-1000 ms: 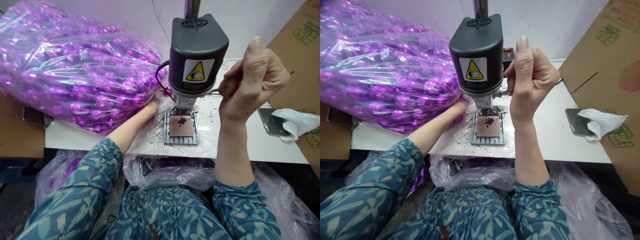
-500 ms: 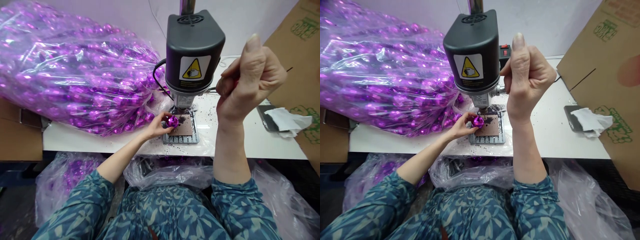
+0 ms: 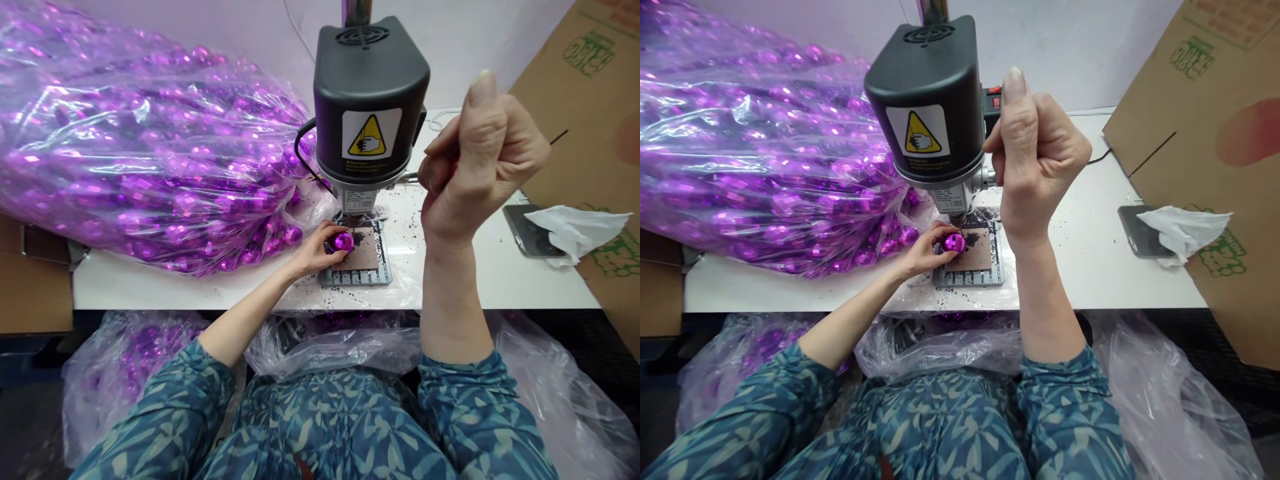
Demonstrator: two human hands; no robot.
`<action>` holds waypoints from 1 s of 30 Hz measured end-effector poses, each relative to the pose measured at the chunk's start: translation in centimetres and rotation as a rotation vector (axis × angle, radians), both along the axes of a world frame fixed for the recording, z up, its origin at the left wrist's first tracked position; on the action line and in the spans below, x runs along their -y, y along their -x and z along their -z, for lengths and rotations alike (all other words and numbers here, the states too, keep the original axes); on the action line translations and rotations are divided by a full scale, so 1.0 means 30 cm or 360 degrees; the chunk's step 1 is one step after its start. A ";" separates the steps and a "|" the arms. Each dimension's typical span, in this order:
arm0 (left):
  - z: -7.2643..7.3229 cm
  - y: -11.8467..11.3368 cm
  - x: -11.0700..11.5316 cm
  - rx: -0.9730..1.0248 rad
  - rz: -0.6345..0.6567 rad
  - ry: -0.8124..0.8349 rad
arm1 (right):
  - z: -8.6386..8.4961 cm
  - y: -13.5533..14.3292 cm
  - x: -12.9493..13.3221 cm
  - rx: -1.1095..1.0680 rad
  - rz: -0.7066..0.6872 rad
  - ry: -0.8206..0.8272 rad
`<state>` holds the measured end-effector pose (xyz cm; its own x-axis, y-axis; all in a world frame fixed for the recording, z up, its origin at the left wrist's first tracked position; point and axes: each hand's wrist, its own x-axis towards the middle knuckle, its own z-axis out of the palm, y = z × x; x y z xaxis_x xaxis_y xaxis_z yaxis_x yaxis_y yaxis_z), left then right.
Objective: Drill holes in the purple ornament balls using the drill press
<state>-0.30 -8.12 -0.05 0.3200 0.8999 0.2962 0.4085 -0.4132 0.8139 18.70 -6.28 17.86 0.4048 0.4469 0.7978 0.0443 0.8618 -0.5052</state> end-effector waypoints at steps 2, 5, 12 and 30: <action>0.002 -0.001 -0.005 -0.0016 0.0017 0.0000 | -0.002 0.000 0.007 0.0050 0.0041 0.0035; 0.003 -0.011 -0.005 0.0021 -0.0034 0.0075 | -0.004 -0.001 0.015 0.0106 0.0095 0.0074; 0.023 -0.066 0.003 0.0108 -0.0084 0.0144 | 0.012 -0.003 0.012 0.0068 0.0017 0.0007; 0.114 -0.105 0.017 0.0403 -0.0120 0.0175 | 0.143 -0.014 0.068 -0.0088 -0.0043 -0.0147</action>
